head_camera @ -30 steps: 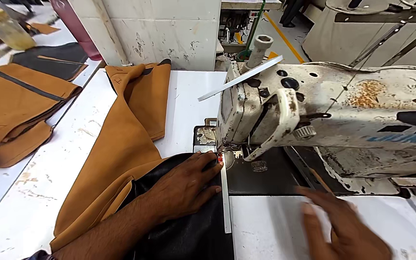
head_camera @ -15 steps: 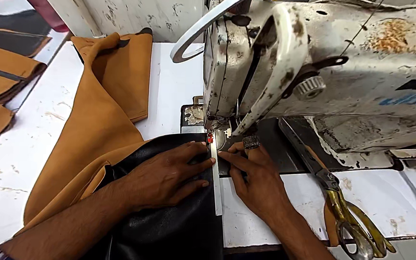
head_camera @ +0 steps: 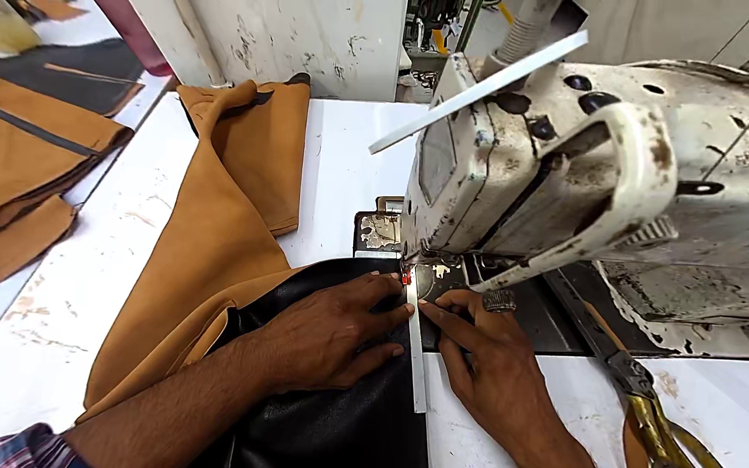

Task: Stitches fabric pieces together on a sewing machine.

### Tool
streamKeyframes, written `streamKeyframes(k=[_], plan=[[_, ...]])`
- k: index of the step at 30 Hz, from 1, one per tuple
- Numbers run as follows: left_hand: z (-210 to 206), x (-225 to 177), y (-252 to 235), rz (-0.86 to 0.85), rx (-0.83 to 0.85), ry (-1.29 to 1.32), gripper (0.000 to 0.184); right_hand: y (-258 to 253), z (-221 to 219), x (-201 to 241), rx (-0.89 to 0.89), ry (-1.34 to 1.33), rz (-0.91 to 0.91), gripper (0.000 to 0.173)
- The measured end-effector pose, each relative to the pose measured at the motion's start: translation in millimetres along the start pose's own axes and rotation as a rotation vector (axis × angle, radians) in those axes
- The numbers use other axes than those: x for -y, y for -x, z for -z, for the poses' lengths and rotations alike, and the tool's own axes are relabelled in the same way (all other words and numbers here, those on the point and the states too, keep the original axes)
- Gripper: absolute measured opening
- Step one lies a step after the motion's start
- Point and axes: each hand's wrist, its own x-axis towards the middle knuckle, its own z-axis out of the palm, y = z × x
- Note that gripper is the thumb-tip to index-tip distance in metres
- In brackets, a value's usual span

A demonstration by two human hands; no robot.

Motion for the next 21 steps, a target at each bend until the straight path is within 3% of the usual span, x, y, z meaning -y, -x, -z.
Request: streamKeyframes(k=[21], plan=[[4.8, 25.1, -18.6, -0.152, -0.066, -0.077, 0.036, -0.8, -4.8, 0.3, 0.035, 0.056, -0.029, 0.042]])
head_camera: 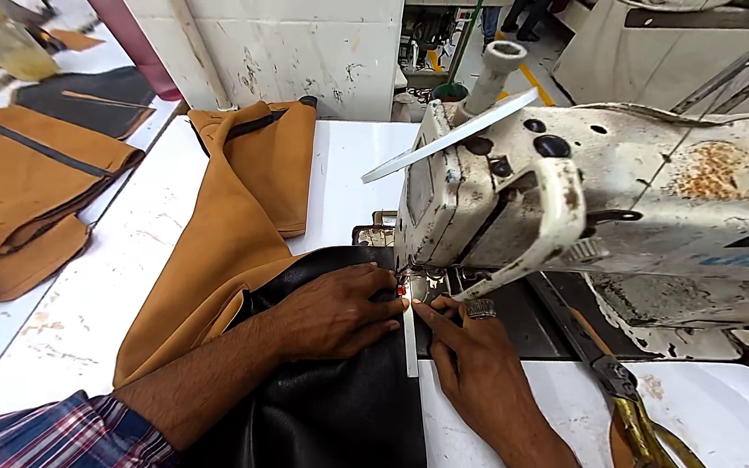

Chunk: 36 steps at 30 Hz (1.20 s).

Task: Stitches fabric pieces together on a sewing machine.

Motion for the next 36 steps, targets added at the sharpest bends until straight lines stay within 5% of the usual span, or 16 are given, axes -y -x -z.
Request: streamKeyframes(k=[10, 36], plan=[[6.9, -56.7, 11.1, 0.216, 0.191, -0.029, 0.052, -3.2, 14.0, 1.8, -0.04, -0.162, 0.007, 0.033], [1.7, -38.5, 23.6, 0.102, 0.171, 0.065, 0.047, 1.2, 7.7, -1.9, -0.036, -0.135, 0.031, 0.034]])
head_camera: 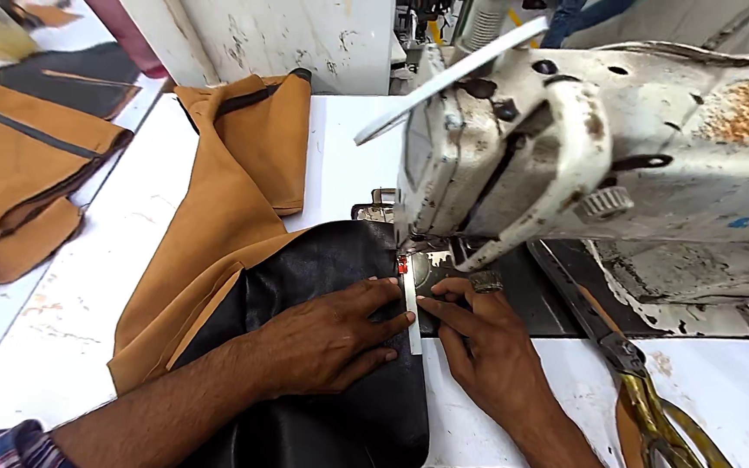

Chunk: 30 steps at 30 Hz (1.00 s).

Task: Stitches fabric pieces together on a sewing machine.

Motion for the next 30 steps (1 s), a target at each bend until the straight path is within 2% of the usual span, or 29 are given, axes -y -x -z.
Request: streamKeyframes(k=[17, 23, 30], plan=[[10.5, 30.4, -19.7, -0.008, -0.006, 0.0, 0.047, -0.1, -6.3, 1.7, 0.016, 0.138, -0.009, 0.042], [8.7, 33.1, -17.1, -0.174, -0.051, -0.041, 0.04, 3.4, -4.1, 2.6, -0.018, 0.079, 0.012, 0.037], [8.1, 34.2, -16.5, -0.201, -0.065, -0.041, 0.043, 0.8, -1.8, 3.8, -0.011, 0.031, 0.016, 0.035]])
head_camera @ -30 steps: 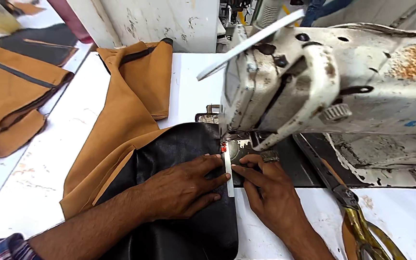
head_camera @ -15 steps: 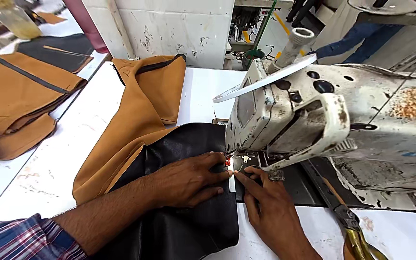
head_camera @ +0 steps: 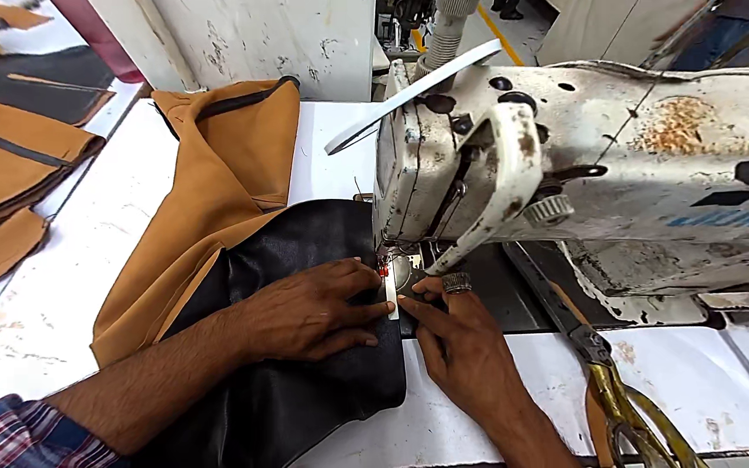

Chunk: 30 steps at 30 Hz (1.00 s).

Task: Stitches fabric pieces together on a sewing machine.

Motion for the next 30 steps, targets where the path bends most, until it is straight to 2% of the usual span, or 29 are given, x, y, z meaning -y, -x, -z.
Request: streamKeyframes(k=[11, 24, 26, 30], plan=[[1.8, -0.1, -3.5, 0.021, 0.015, 0.018, 0.043, 3.2, -2.7, -0.2, 0.014, 0.068, 0.038, 0.037], [10.2, 25.5, -15.2, -0.036, -0.018, -0.014, 0.043, -1.0, -4.4, 0.3, 0.07, 0.127, -0.02, 0.044], [14.1, 12.2, -15.2, 0.023, 0.04, -0.076, 0.044, -0.8, -4.2, 0.5, 0.07, 0.118, -0.026, 0.043], [9.9, -30.7, -11.0, 0.262, 0.104, -0.079, 0.044, -0.2, -1.3, 0.4, 0.034, 0.052, -0.022, 0.039]])
